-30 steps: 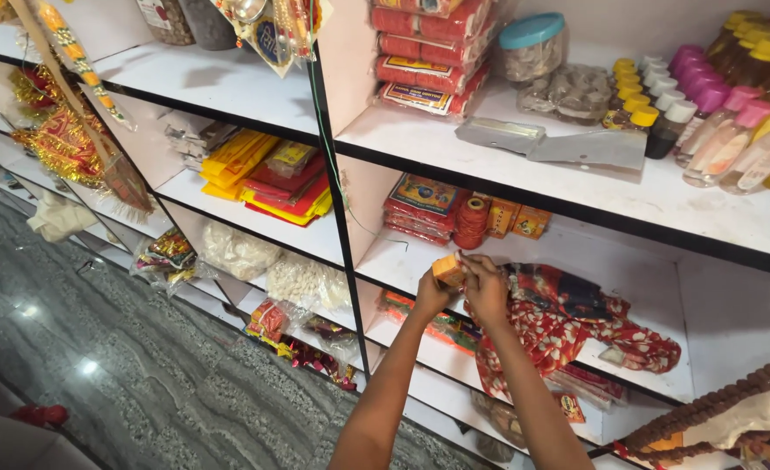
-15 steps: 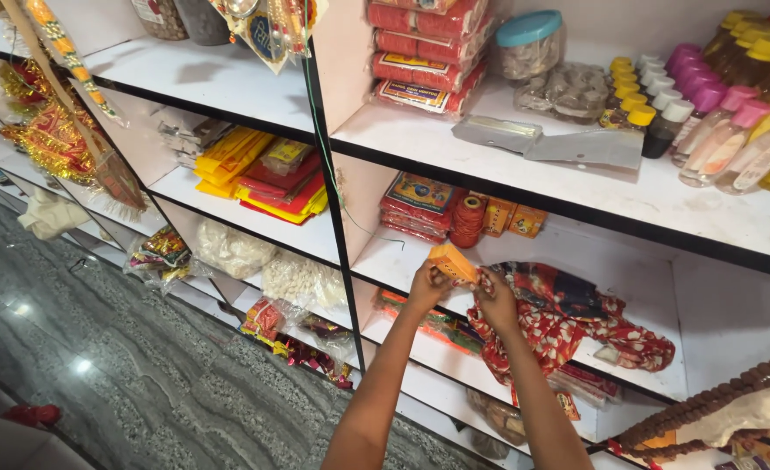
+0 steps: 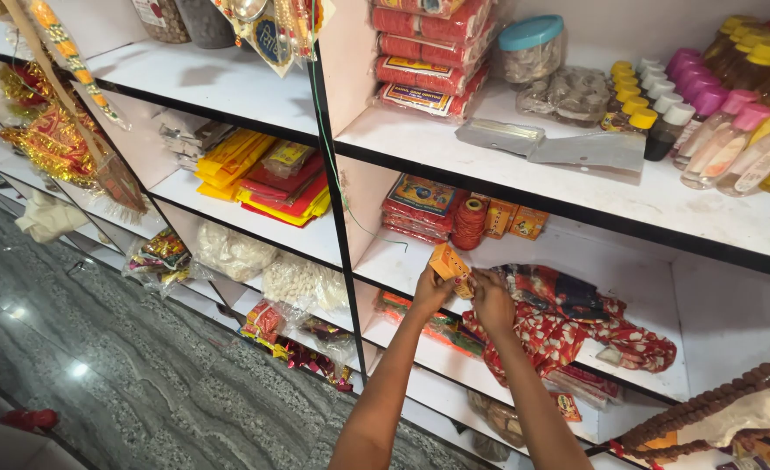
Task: The person stands at a shop shelf and handles a small orange box, opening it and taking items out of it while arranging goods on the shelf next to a folded red patterned cloth. They repeatedly reposition the box and its contents among the packaged goods and bottles on the shelf.
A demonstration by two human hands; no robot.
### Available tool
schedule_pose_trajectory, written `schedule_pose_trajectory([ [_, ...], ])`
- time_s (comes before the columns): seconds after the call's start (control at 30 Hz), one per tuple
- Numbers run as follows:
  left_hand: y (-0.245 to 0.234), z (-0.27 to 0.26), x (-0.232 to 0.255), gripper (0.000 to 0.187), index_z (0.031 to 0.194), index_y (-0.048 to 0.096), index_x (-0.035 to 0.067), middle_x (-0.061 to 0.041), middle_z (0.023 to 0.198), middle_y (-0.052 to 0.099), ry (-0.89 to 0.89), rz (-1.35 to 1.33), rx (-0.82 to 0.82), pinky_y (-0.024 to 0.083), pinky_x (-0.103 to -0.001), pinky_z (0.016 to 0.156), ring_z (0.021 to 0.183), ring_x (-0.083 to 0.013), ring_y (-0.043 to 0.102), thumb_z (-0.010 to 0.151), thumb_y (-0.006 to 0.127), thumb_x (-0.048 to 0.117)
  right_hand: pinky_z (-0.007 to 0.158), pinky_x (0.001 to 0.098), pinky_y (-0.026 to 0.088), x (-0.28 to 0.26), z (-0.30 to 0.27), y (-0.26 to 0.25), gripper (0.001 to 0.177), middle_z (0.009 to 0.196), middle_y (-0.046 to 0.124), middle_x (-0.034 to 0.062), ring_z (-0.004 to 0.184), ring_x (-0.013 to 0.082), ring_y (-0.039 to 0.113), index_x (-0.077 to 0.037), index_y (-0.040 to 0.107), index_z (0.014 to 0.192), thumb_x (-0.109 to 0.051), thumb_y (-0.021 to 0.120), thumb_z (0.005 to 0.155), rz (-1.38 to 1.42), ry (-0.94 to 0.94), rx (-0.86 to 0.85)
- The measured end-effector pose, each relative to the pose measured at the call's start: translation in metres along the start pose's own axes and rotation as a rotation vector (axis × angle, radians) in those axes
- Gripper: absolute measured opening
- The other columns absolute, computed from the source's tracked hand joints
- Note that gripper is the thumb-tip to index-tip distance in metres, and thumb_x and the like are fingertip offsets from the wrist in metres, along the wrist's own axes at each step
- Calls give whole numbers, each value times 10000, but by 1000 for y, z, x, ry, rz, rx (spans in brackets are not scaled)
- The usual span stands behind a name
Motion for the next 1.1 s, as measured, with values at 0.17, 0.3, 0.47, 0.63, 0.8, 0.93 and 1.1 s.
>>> schedule_pose_trajectory([
  [0.17,-6,11,-25,540,1397,483,-4,-74,1269,673,48,33,-47,542,-307,990,1161,-144,653,904,694,-64,871,403,564,-43,28,-21,348,1306,680,62,1035,290,706,-127,744,1237,-42,600,932,71,-77,-42],
  [0.3,-10,14,-36,612,1460,438,1,-98,1341,630,74,3,-66,515,-322,1047,1236,-169,626,900,657,-113,780,342,582,-65,37,-29,298,1224,713,57,901,225,753,-123,771,1178,-48,629,927,195,-89,-107],
  [0.47,-6,12,-23,640,1463,427,18,-73,1347,615,57,-2,-46,514,-323,1047,1239,-154,610,886,666,-118,758,332,582,-45,46,-15,223,1094,751,79,870,225,759,-92,780,1118,-81,684,917,253,-71,-102],
  [0.63,-10,14,-37,554,1415,466,-5,-78,1325,636,56,-9,-61,520,-323,1038,1217,-154,616,918,684,-115,754,349,572,-41,56,-13,187,1031,768,100,857,252,754,-75,792,1068,-115,727,898,199,-87,-127],
  [0.8,-11,14,-35,555,1407,474,13,-68,1287,641,74,-23,-74,536,-299,994,1169,-134,629,908,683,-111,748,349,575,-41,56,-14,190,1022,768,103,856,249,756,-71,788,1042,-127,735,868,221,-154,-120],
  [0.93,-5,6,-12,543,1399,481,19,-53,1266,657,20,-55,-76,550,-292,977,1148,-120,642,897,666,-75,740,357,571,-30,55,-11,197,1035,773,95,850,255,752,-89,798,1044,-137,742,862,199,-96,-144],
  [1.1,-2,2,-2,482,1350,510,21,-42,1187,696,-14,-38,-65,554,-288,921,1055,-107,652,918,722,-11,779,363,569,12,40,1,178,1047,762,88,890,260,748,-77,787,1063,-147,722,913,196,-58,-52],
])
Point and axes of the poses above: each hand's wrist, its own z-axis towards the middle knuckle, its own y-axis out of the palm, x = y × z, the point moved 2 cm from there along z, towards the middle knuckle
